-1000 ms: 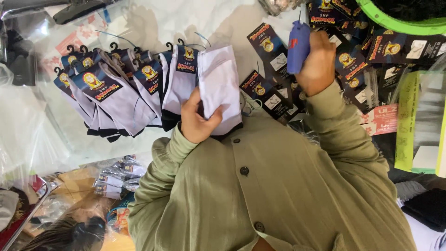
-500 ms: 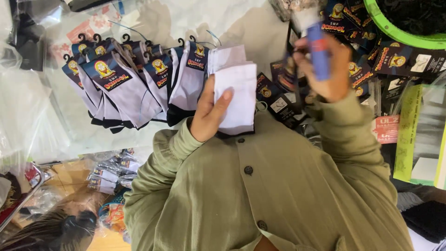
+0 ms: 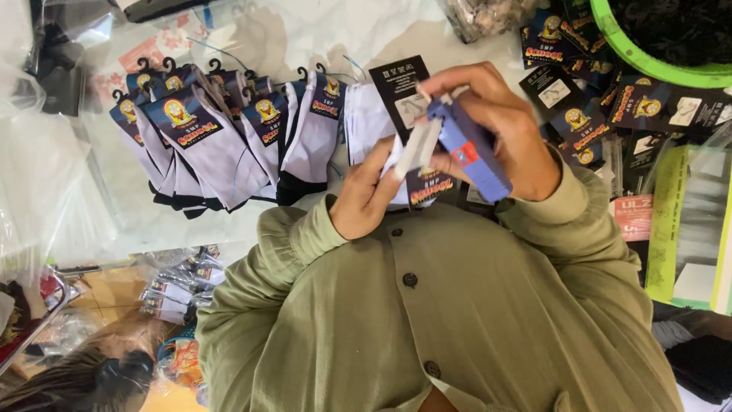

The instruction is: Attaching cardboard brand tags to pairs of socks using a manual tagging gun

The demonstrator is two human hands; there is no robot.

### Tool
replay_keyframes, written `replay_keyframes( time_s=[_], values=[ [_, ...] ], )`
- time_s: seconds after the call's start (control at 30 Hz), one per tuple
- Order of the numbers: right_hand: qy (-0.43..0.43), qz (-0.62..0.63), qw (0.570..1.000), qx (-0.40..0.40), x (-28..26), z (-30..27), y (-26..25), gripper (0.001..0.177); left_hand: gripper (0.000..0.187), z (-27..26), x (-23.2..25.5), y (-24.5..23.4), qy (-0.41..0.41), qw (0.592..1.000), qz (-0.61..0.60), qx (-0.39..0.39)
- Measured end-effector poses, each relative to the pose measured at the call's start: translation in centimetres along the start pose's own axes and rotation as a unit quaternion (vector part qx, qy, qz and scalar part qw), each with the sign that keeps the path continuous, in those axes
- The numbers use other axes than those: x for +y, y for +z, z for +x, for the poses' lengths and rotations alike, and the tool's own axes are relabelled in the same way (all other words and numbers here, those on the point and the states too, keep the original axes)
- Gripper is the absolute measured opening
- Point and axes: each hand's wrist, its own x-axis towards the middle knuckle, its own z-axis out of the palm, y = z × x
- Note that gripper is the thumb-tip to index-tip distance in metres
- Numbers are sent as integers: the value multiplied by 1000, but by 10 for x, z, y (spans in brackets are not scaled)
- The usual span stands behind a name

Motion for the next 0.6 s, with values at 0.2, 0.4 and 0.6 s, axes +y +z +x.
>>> replay_keyframes(
  time_s=[0.2,0.4,0.6],
  values=[
    [84,-72,992,60,19,-23,5,57,61,-6,-7,1,-28,994,3,-109],
    [102,31,992,72,15,-22,7,56,43,-7,-11,16,83,987,52,131],
    [95,-33,986,131,13,-22,15,51,20,16,12,2,63,978,110,164]
  ],
)
